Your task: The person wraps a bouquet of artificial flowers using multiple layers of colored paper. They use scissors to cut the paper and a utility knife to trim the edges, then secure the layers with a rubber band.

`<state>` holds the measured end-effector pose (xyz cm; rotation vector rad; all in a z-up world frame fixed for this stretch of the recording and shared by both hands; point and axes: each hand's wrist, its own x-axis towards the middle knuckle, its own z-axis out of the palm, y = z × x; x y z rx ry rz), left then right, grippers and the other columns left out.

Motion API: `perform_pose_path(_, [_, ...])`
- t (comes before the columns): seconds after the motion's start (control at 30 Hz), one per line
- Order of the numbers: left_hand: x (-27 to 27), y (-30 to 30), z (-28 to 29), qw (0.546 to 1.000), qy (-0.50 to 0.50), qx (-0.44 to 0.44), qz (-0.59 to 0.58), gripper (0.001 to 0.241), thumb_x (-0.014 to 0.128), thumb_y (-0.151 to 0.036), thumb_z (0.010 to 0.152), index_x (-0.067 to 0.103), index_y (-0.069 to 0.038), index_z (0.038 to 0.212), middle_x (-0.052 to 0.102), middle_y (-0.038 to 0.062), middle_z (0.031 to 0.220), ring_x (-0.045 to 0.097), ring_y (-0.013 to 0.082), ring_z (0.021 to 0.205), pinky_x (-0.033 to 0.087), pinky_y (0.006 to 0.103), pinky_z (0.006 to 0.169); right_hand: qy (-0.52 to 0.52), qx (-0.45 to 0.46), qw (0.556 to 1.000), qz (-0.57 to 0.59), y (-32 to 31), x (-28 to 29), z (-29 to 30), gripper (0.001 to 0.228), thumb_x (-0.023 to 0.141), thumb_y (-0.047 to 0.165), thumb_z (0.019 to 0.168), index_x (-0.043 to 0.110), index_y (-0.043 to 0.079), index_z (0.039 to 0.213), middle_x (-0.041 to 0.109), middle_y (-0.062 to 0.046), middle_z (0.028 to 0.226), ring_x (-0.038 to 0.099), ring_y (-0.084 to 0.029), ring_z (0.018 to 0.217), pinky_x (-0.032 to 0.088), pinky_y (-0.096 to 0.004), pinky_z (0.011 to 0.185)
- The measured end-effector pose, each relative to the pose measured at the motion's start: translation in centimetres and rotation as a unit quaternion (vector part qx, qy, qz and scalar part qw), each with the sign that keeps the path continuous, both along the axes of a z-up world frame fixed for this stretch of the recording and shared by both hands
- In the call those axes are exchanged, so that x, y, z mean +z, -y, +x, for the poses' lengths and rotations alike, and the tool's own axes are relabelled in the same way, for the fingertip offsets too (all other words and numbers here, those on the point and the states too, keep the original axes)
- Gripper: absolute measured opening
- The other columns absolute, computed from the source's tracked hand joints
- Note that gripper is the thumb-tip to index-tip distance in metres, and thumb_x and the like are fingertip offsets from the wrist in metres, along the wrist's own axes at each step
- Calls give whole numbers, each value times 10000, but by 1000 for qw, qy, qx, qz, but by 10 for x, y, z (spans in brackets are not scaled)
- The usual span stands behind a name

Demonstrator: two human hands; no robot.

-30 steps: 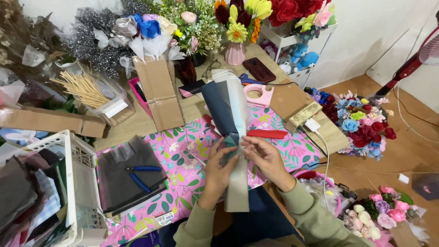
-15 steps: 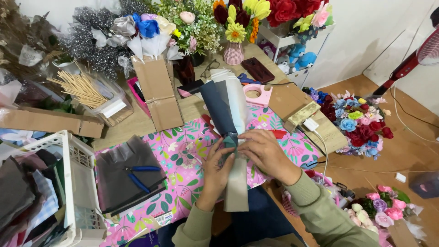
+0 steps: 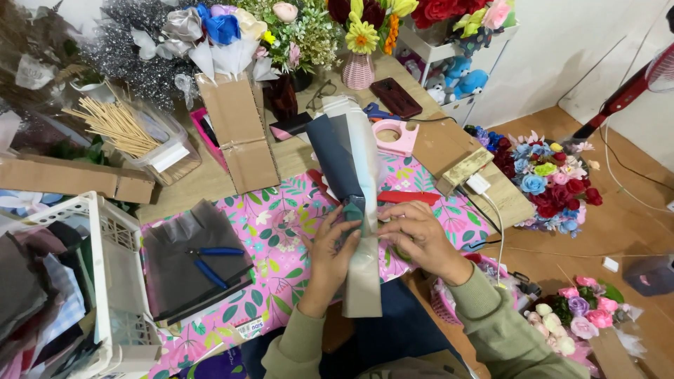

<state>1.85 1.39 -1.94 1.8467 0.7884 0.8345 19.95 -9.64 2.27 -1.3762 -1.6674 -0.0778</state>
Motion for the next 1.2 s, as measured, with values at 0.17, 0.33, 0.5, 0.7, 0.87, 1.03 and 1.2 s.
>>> perform_pose_path(0.17, [11, 8, -6, 999, 12, 6, 29, 148, 692, -306, 961, 793, -273, 1065, 549, 33, 1535, 427, 310, 1468, -101, 766, 1137, -90, 2, 996, -10, -8, 4, -6, 57, 763, 180, 916, 800, 145, 943, 785, -71, 1016, 732, -302, 945, 503, -445, 886])
perform_pose_path(0.33, [8, 8, -11, 974, -59, 46, 214, 178, 749, -452, 904, 794, -321, 1016, 550, 7, 1509, 419, 316, 1453, -67, 773, 1123, -86, -21, 996, -22, -24, 3, -8, 66, 756, 175, 923, 796, 147, 968, 780, -68, 868, 729, -304, 834, 511, -427, 814])
perform_pose_path(0.5, [17, 4, -14, 953, -125, 64, 267, 188, 746, -470, 888, 767, -306, 977, 547, 2, 1506, 385, 325, 1466, -56, 834, 1095, -60, -30, 997, -29, -40, 2, -16, 83, 753, 169, 931, 789, 157, 1004, 770, -64, 852, 713, -279, 822, 501, -405, 801])
perform_pose_path(0.7, [16, -14, -17, 948, -199, 33, 247, 211, 738, -490, 883, 711, -288, 938, 530, 1, 1513, 373, 330, 1477, -65, 849, 1088, -34, -42, 998, -26, -51, -14, -16, 447, 788, 190, 892, 679, 142, 1323, 767, -30, 869, 694, -254, 830, 501, -422, 846])
perform_pose_path(0.87, [27, -19, -19, 945, -231, 10, 231, 216, 734, -474, 888, 696, -264, 927, 539, 5, 1502, 364, 341, 1487, -49, 855, 1093, -12, -58, 998, -25, -55, -13, -23, 517, 790, 208, 890, 645, 160, 1384, 773, -9, 867, 690, -236, 836, 481, -400, 888])
perform_pose_path(1.03, [27, -21, -22, 971, -171, -30, 163, 177, 744, -361, 914, 685, -194, 924, 540, 64, 1492, 357, 386, 1485, -12, 863, 1080, 1, -68, 997, -41, -59, -17, -24, 482, 747, 196, 921, 643, 190, 1392, 758, 13, 857, 689, -205, 838, 474, -386, 929])
perform_pose_path(1.2, [23, -24, -22, 983, -144, -40, 103, 153, 748, -330, 923, 679, -193, 930, 522, 39, 1512, 355, 351, 1495, -50, 866, 1077, -93, -68, 992, -55, -62, -26, -22, 506, 769, 153, 896, 653, 197, 1387, 771, -7, 843, 710, -214, 816, 512, -388, 898])
